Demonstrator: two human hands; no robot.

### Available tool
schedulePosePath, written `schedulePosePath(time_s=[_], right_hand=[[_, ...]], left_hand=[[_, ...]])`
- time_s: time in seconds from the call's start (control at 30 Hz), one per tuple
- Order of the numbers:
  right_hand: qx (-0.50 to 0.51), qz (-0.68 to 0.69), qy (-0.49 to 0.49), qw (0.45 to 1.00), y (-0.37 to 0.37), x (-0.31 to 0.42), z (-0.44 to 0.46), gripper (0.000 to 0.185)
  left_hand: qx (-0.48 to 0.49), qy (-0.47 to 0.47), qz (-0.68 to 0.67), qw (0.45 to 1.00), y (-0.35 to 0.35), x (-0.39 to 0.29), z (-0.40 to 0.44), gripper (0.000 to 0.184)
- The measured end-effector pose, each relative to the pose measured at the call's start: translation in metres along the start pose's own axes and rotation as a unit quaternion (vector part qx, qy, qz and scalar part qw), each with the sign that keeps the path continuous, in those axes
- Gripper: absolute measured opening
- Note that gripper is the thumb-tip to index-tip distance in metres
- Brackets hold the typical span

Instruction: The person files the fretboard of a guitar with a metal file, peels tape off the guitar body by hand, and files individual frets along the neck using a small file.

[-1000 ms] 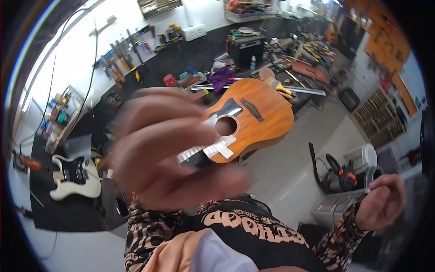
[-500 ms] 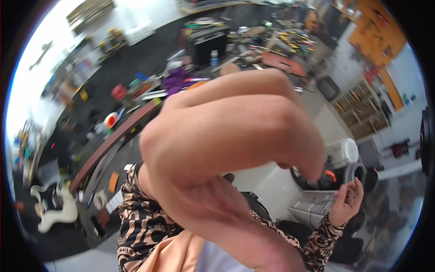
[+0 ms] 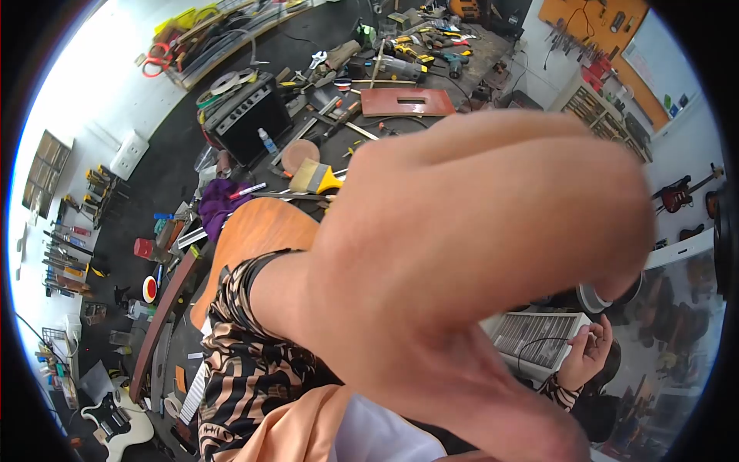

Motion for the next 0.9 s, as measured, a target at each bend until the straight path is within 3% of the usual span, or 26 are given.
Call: schedulePosePath(time_s=[0.3,0.4,0.5,0.63,0.73,0.77,0.9], right_hand=[[0.065,0.036,-0.065,0.995,-0.001,-0.086,0.158,0.042],[0.131,0.072,-0.071,0.986,-0.024,-0.100,0.204,0.041],[0.188,0.052,-0.045,0.980,-0.054,-0.134,0.239,0.041],[0.217,0.050,-0.072,0.972,-0.118,-0.157,0.290,0.035],[0.278,0.025,-0.071,0.958,-0.187,-0.176,0.337,0.033],[0.276,0.020,-0.038,0.960,-0.215,-0.175,0.353,0.021],[0.342,-0.056,0.006,0.938,-0.322,-0.161,0.418,0.017]], left_hand=[[-0.038,0.062,0.066,0.995,-0.120,0.142,0.034,0.069],[-0.055,0.174,0.136,0.974,-0.133,0.205,0.012,0.072],[-0.039,0.373,0.196,0.906,-0.138,0.261,-0.071,0.077],[-0.013,0.571,0.302,0.763,-0.145,0.291,-0.216,0.045],[-0.038,0.697,0.264,0.665,-0.153,0.308,-0.298,0.039],[-0.030,0.735,0.245,0.632,-0.155,0.321,-0.312,0.039],[0.013,0.681,0.265,0.682,-0.136,0.422,-0.299,0.039]])
Point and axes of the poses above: each hand's wrist, its own z-axis towards the middle knuckle, its own y-axis out of the back of the hand, x = y × z, the point moved 6 cm from there along z, towards the middle knuckle, and after that the axes turned 8 degrees about -y, right-handed, at the moved point
